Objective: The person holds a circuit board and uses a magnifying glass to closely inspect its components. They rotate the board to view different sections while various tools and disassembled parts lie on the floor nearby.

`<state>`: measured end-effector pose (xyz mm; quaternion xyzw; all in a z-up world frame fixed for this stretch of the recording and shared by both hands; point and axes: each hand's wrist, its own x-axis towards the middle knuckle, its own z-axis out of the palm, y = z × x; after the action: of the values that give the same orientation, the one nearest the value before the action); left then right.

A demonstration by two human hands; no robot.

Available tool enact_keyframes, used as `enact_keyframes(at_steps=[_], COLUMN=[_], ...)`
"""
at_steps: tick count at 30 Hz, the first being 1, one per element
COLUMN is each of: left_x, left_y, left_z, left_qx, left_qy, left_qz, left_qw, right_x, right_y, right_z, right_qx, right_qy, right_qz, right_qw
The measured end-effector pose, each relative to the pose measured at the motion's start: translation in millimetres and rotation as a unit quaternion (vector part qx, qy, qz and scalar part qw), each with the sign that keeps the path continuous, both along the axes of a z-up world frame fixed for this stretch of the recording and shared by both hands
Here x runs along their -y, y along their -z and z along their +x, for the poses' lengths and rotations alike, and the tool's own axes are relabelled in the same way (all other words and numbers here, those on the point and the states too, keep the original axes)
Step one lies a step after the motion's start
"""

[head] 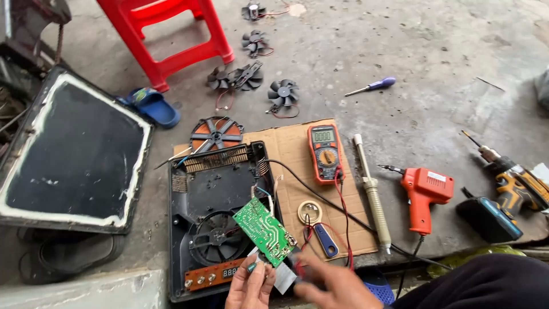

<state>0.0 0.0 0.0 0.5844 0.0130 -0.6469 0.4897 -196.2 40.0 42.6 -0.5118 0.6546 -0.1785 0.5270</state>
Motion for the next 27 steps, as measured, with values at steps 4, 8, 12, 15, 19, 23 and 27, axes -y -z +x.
enact_keyframes(at_steps=[4, 8, 12, 15, 19, 23, 27], left_x=[5, 4, 6, 13, 20, 24, 30], left_y=[-5, 7, 27, 7, 18, 2, 3], left_z=[4, 10, 22, 15, 18, 23, 19], left_qx=[0.019, -0.018, -0.062, 0.014, 0.015, 0.077, 0.105], left_qy=[-0.019, -0.048, -0.079, -0.053, -0.068, -0.053, -0.009], left_qz=[0.035, 0.031, 0.031, 0.104, 0.069, 0.049, 0.040], left_qw=[0.999, 0.998, 0.994, 0.993, 0.995, 0.994, 0.994], right_x=[44, 68, 64, 57, 59, 62, 59], right_y=[-5, 13, 3, 22, 52, 75, 72], right_z=[-15, -28, -9, 31, 72, 79, 78], right_qx=[-0.180, -0.345, -0.385, -0.253, -0.282, -0.301, -0.263], right_qy=[0.113, 0.101, 0.090, 0.068, 0.014, 0.019, 0.055], right_qz=[0.027, 0.050, -0.156, -0.355, -0.177, -0.169, -0.190], right_qw=[0.977, 0.932, 0.905, 0.898, 0.943, 0.938, 0.945])
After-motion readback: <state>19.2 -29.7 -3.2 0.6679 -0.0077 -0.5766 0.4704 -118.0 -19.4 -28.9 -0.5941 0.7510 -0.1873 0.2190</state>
